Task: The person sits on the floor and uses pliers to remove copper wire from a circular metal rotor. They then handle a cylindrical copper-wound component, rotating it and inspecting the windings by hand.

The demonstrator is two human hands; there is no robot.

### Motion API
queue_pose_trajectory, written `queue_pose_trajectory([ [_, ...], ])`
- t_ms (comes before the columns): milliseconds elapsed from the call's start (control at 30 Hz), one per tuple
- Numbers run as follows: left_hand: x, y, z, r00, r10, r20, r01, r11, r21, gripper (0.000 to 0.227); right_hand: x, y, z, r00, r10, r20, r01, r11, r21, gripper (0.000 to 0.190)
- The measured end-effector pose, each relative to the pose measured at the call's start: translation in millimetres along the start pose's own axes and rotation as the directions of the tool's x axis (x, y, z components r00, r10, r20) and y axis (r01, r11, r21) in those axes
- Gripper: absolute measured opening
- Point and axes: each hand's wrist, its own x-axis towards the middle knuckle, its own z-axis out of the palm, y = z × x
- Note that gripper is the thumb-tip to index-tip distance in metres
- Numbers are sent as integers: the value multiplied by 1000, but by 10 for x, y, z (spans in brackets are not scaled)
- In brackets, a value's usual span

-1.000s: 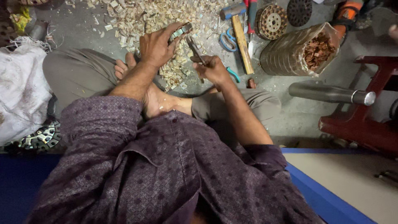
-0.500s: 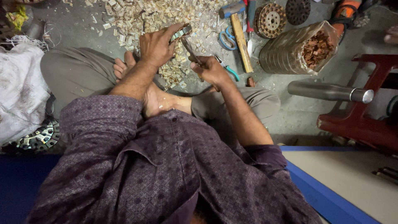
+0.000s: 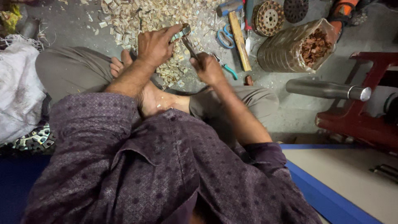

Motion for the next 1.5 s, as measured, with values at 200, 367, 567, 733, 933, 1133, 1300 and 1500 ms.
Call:
queue_pose_trajectory([
  [200, 1, 3, -3, 999, 44, -5, -44, 997, 57, 66, 45, 186, 230, 995, -96, -21, 93, 988, -122, 38],
  [367, 7, -29, 44, 997, 64, -51, -62, 997, 39, 67, 52, 255, 299, 977, -180, -118, 162, 975, -149, 35],
  [567, 15, -50, 53, 989, 85, -122, -85, 996, 6, 66, 66, 36, 294, 974, 137, -182, -131, 990, 48, 61],
  [733, 44, -40, 48, 995, 72, -71, -72, 997, 4, 66, 80, -36, 194, 995, 44, -86, -33, 991, 130, 72],
  [933, 99, -32, 69, 996, 55, -65, -52, 998, 44, 62, 199, 56, 291, 994, 94, -60, -83, 984, 160, 62],
  [1133, 96, -107, 80, 994, 22, -107, -22, 1000, 3, 59, 335, 145, 572, 973, 139, -186, -136, 990, 29, 56],
  [1300, 103, -60, 128, 996, 20, -91, -25, 998, -61, 62, 270, 488, 504, 974, -23, -224, 76, 970, 232, 44],
  [1500, 11, -59, 103, 996, 19, -85, -26, 997, -75, 58, 49, 777, 516, 953, -122, -279, 131, 991, 15, 25],
])
